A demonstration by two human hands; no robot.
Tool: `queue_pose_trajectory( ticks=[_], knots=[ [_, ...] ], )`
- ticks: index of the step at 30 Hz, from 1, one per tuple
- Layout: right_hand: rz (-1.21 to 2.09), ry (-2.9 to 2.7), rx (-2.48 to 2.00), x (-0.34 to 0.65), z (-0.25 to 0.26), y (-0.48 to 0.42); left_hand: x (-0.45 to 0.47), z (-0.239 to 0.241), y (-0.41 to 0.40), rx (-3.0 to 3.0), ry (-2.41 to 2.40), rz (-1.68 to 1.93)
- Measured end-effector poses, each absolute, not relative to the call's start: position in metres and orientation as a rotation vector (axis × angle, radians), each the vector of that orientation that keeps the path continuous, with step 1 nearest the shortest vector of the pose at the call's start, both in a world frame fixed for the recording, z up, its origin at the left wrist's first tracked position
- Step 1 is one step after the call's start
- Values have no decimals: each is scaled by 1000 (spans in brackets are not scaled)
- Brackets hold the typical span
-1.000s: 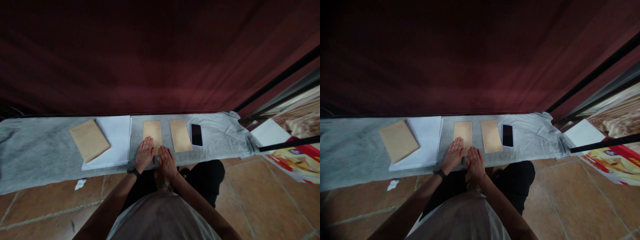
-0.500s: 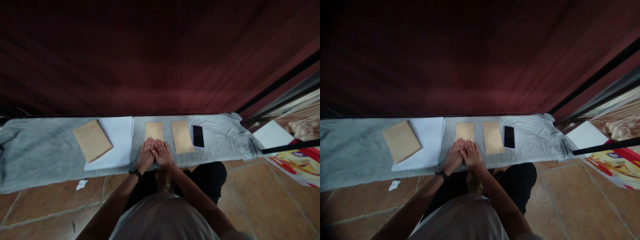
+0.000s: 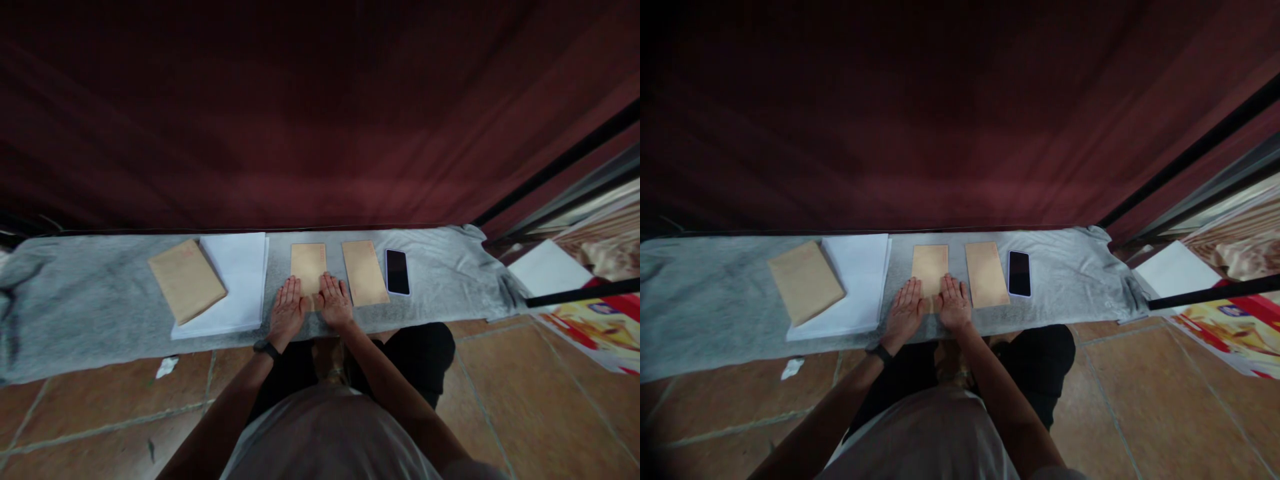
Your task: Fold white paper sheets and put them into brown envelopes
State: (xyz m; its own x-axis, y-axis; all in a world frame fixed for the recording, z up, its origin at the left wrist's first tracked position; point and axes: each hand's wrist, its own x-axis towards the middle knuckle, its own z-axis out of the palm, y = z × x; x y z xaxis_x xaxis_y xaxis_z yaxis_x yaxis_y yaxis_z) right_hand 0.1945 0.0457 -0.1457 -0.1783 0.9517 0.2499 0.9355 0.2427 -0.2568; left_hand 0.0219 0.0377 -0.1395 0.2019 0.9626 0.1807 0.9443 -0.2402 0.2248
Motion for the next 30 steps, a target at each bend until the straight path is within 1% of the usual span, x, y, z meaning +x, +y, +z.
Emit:
queue_pose_trajectory(
  ticks=[4, 9, 15, 22, 24, 30],
  knots=[
    [84, -2156, -1721, 196, -144, 45, 20, -142, 37, 2383, 1918, 504],
    [91, -2119, -1712, 194, -140, 37, 21, -141, 36, 2399, 1930, 448],
    [123, -2276, -1503, 171, -135, 7, 20, -138, 37, 2409, 1897, 373],
    [116, -2319, -1537, 182, -134, -11, 19, -131, 34, 2418, 1885, 346],
    [112, -2320, -1543, 187, -135, -11, 17, -130, 29, 2468, 1811, 343],
    [126, -2341, -1519, 191, -138, -14, 6, -123, 8, 2666, 1367, 249]
  ],
)
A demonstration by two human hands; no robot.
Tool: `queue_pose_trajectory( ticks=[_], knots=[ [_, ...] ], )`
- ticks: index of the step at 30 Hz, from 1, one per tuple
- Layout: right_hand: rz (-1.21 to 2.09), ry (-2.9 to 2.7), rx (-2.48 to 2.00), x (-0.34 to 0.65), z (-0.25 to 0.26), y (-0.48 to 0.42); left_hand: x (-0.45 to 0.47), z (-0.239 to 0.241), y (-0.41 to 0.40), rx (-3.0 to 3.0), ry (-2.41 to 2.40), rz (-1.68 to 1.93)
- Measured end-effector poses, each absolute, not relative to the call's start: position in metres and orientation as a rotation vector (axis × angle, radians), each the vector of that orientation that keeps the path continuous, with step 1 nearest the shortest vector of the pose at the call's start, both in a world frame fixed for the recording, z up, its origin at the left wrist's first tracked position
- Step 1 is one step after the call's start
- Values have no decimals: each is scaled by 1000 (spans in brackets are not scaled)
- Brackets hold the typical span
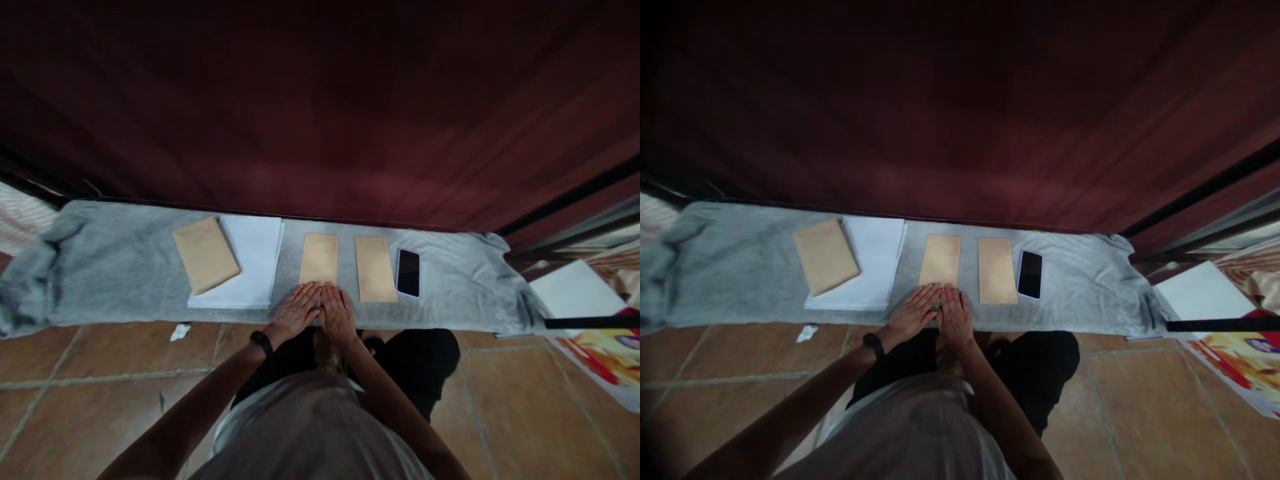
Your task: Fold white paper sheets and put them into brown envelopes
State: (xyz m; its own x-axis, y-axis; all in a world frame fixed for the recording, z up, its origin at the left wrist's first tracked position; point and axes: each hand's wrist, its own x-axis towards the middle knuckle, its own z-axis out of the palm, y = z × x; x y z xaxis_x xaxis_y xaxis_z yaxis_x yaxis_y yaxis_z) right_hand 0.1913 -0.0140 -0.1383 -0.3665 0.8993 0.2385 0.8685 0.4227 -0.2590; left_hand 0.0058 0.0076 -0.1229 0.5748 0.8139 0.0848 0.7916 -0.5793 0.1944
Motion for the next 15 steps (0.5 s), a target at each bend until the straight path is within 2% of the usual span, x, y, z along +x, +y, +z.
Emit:
queue_pose_trajectory(
  ticks=[15],
  knots=[
    [226, -2369, -1433, 198, -129, -26, 0, -124, 3, 2667, 1290, 224]
  ],
)
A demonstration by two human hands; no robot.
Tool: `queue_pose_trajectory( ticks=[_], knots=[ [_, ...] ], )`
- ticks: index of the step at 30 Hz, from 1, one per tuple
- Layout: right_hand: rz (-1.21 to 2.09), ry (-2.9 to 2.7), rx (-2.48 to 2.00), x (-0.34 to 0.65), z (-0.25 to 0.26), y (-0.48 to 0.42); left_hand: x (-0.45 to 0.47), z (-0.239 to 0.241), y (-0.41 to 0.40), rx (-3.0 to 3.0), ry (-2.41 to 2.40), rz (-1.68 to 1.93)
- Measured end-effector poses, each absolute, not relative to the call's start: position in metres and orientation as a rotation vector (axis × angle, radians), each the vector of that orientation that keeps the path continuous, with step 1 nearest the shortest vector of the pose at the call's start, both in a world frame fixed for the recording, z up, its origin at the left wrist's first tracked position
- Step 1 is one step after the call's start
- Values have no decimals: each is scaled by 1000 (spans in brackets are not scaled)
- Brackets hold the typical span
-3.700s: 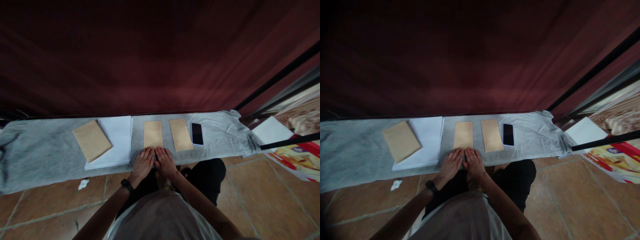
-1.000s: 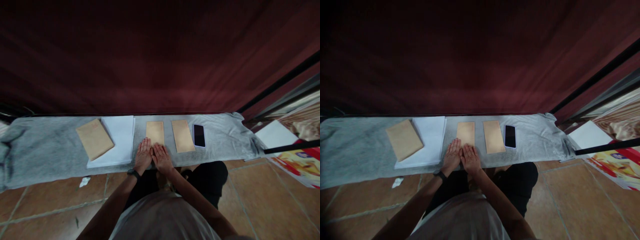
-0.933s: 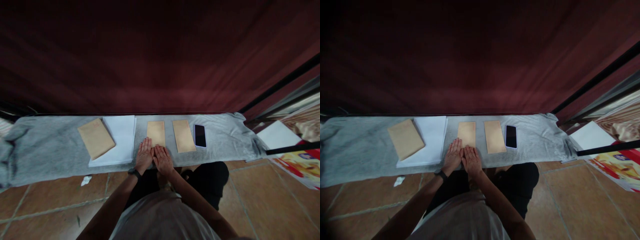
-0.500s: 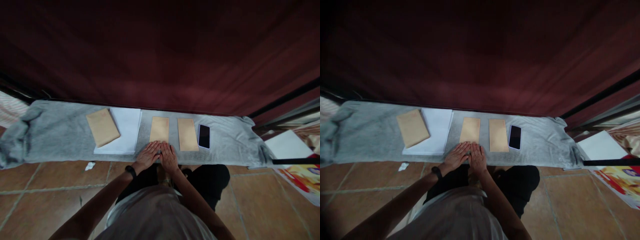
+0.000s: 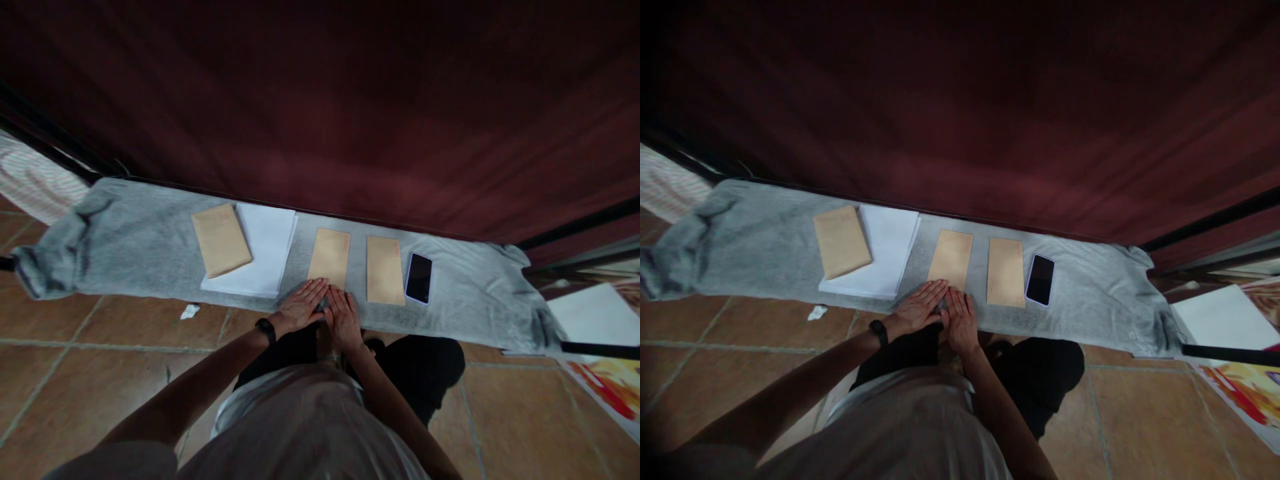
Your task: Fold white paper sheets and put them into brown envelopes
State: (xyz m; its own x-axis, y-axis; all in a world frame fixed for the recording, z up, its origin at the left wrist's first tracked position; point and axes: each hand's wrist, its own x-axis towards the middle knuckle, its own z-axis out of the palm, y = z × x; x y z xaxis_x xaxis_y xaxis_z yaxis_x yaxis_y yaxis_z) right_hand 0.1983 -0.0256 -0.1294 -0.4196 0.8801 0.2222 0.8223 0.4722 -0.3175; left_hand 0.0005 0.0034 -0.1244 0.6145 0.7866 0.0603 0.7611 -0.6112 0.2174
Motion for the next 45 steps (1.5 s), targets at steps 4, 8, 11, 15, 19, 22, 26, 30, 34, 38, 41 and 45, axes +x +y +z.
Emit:
queue_pose_trajectory(
  ticks=[4, 8, 11, 15, 19, 22, 26, 30, 34, 38, 41, 45],
  knots=[
    [223, -2374, -1449, 201, -130, -28, -2, -125, 3, 2682, 1278, 266],
    [191, -2366, -1467, 207, -131, -31, -5, -121, 2, 2683, 1279, 230],
    [162, -2360, -1482, 211, -131, -33, -10, -121, 1, 2680, 1295, 231],
    [145, -2355, -1522, 217, -130, -34, -18, -125, -1, 2644, 1360, 253],
    [149, -2353, -1546, 221, -128, -34, -25, -127, -5, 2624, 1449, 264],
    [151, -2347, -1551, 224, -127, -34, -31, -128, -8, 2649, 1473, 264],
    [164, -2322, -1558, 224, -127, -36, -36, -132, -10, 2681, 1486, 308],
    [183, -2298, -1541, 215, -126, -36, -35, -134, -10, 2670, 1505, 357],
    [224, -2369, -1425, 195, -124, -34, -33, -132, -11, 2664, 1522, 357],
    [233, -2377, -1431, 180, -126, -31, -29, -129, -12, 2662, 1539, 342],
    [211, -2332, -1495, 183, -128, -32, -25, -127, -15, 2645, 1571, 357],
    [142, -2165, -1671, 195, -132, -32, -16, -123, -16, 2605, 1636, 378]
  ],
)
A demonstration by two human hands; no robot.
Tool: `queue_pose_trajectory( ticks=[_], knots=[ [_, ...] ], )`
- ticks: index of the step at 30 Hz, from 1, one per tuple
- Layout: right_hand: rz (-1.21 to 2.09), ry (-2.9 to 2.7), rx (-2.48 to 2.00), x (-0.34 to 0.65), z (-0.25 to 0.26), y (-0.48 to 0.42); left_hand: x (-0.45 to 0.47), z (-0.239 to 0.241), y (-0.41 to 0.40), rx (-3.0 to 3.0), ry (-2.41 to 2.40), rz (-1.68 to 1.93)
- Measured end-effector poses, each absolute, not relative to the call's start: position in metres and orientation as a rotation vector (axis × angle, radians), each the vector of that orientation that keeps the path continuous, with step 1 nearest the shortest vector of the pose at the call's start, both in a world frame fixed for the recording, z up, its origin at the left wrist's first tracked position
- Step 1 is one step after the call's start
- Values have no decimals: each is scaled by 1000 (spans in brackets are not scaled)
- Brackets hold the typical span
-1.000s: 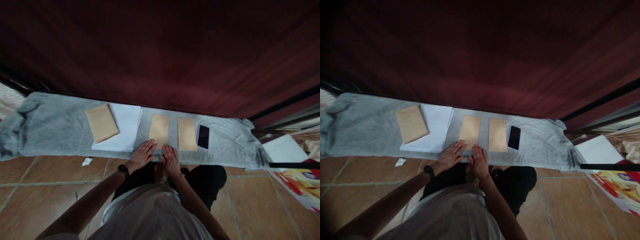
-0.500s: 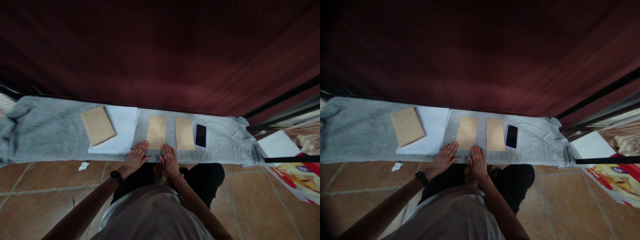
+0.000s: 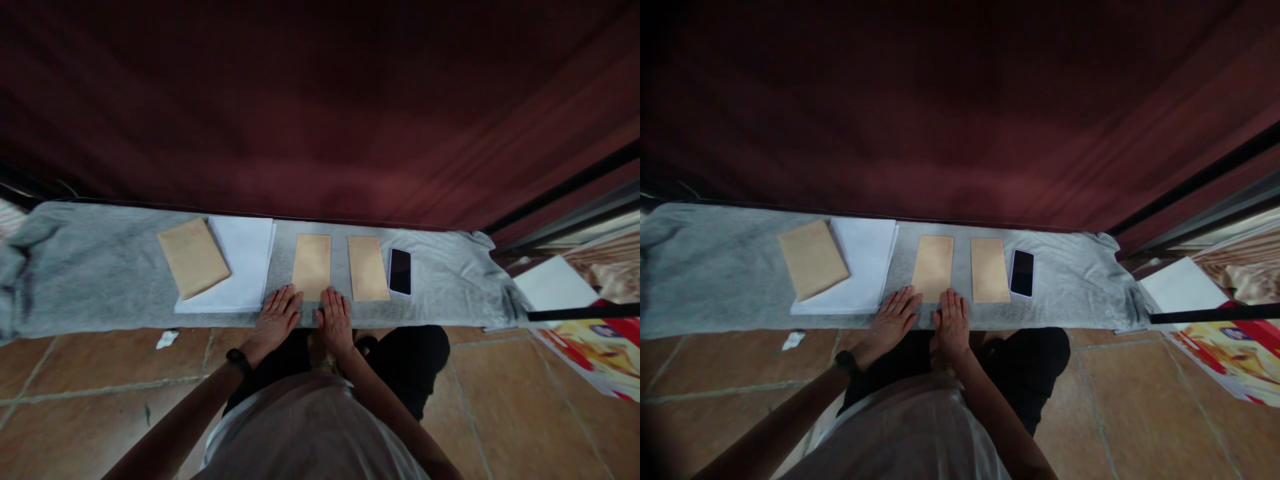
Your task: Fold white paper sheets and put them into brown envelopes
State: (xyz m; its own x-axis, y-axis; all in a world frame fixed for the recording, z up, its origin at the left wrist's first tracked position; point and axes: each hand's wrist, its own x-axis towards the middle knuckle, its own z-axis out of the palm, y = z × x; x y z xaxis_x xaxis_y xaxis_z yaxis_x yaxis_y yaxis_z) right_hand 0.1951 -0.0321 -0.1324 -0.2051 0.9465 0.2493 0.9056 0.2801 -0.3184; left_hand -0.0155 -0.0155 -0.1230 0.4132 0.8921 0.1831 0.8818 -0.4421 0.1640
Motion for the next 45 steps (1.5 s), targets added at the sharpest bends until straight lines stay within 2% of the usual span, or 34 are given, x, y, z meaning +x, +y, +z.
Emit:
queue_pose_trajectory(
  ticks=[6, 13, 16, 19, 23, 29, 32, 40, 45],
  knots=[
    [211, -1908, -1765, 191, -139, -22, 12, -117, -7, 2564, 1769, 284],
    [797, -1404, -1554, 186, -121, 6, 35, -95, 5, 2490, 1826, 127],
    [1000, -1267, -1453, 183, -103, 7, 38, -80, 11, 2322, 1834, 264],
    [1145, -1237, -1339, 175, -84, 2, 38, -71, 21, 1836, 1804, 655],
    [1015, -1464, -1315, 171, -67, -7, 39, -75, 29, 1190, 1682, 1029],
    [596, -2007, -1329, 173, -79, -20, 47, -102, 13, 687, 1439, 1145],
    [476, -2198, -1353, 176, -92, -26, 50, -113, 3, 650, 1425, 1095],
    [447, -2324, -1405, 188, -112, -30, 45, -109, -7, 610, 1369, 951],
    [393, -2337, -1443, 187, -118, -27, 38, -100, -27, 1148, 1531, 947]
  ],
)
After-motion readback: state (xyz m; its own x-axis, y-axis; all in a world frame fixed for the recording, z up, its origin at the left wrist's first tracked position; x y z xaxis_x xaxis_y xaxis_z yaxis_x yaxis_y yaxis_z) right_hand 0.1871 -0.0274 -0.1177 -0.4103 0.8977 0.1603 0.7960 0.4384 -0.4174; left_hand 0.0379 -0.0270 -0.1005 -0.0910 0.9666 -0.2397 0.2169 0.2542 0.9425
